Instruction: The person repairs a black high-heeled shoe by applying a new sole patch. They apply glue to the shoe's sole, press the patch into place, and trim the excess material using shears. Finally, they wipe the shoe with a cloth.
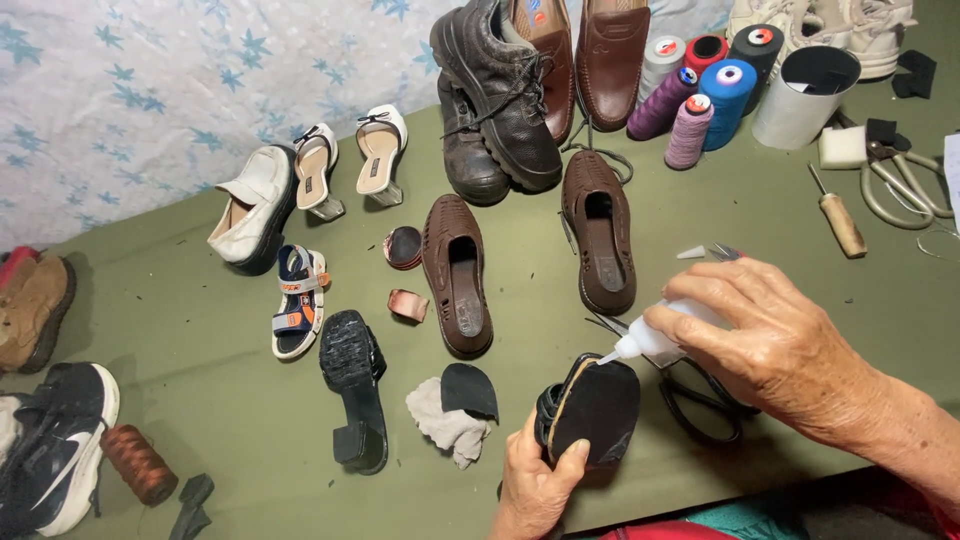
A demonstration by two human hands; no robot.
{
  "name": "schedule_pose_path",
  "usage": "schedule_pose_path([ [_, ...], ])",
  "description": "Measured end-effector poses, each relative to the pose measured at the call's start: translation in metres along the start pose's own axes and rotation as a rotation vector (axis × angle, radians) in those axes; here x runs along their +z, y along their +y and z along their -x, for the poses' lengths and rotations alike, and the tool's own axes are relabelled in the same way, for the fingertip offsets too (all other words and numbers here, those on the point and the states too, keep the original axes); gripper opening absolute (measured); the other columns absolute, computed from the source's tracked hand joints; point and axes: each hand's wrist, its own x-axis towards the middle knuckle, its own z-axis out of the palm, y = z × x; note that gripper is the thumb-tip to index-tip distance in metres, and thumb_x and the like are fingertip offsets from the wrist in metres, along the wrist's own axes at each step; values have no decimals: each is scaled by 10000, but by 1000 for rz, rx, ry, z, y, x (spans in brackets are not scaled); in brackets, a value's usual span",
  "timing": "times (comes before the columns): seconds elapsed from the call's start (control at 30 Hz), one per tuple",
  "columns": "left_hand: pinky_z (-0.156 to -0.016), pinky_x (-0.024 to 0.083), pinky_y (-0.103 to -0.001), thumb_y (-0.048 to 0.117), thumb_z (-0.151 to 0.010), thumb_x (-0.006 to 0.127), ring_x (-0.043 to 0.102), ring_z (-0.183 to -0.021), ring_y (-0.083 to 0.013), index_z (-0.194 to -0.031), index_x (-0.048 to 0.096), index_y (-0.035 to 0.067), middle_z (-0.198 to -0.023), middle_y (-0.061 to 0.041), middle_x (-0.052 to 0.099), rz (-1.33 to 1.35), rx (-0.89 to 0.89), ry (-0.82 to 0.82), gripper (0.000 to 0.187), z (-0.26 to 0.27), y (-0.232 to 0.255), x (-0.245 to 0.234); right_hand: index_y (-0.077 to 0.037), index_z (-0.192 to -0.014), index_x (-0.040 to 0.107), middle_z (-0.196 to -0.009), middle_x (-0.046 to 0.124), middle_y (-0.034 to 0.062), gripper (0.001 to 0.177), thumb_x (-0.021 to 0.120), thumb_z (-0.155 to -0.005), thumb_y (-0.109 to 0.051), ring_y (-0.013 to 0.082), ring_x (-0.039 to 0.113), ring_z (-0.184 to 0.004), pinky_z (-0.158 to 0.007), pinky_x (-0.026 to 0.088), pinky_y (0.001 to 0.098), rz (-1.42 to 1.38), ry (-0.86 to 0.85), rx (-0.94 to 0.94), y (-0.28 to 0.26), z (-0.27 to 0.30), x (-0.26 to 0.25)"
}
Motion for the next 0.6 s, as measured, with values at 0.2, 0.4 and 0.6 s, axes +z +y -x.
schedule_pose_path([
  [0.2,-584,424,-307,351,-880,699,327,-633,-174,-1011,631,83,-670,55,423,-138,-25,-46,306,1,-1,0,-188,-1125,667,-1124,636,61,222,461,-1049,-159,280,653,-1068,-960,500,451,-27,12,-22,-1,-4,-6],
  [0.4,-559,411,-356,247,-909,667,398,-612,-212,-1004,568,49,-714,-24,433,-269,183,-81,241,-6,15,-3,-176,-1115,672,-1126,631,71,189,498,-1044,-156,273,651,-1079,-974,520,444,-41,8,-32,-1,-5,-9],
  [0.6,-634,408,-404,220,-952,615,434,-661,-297,-949,508,33,-749,-98,497,-456,298,-115,216,-9,22,-11,-194,-1140,674,-1150,635,68,185,564,-1009,-125,270,642,-1071,-966,519,453,-61,-42,-38,-1,6,-2],
])
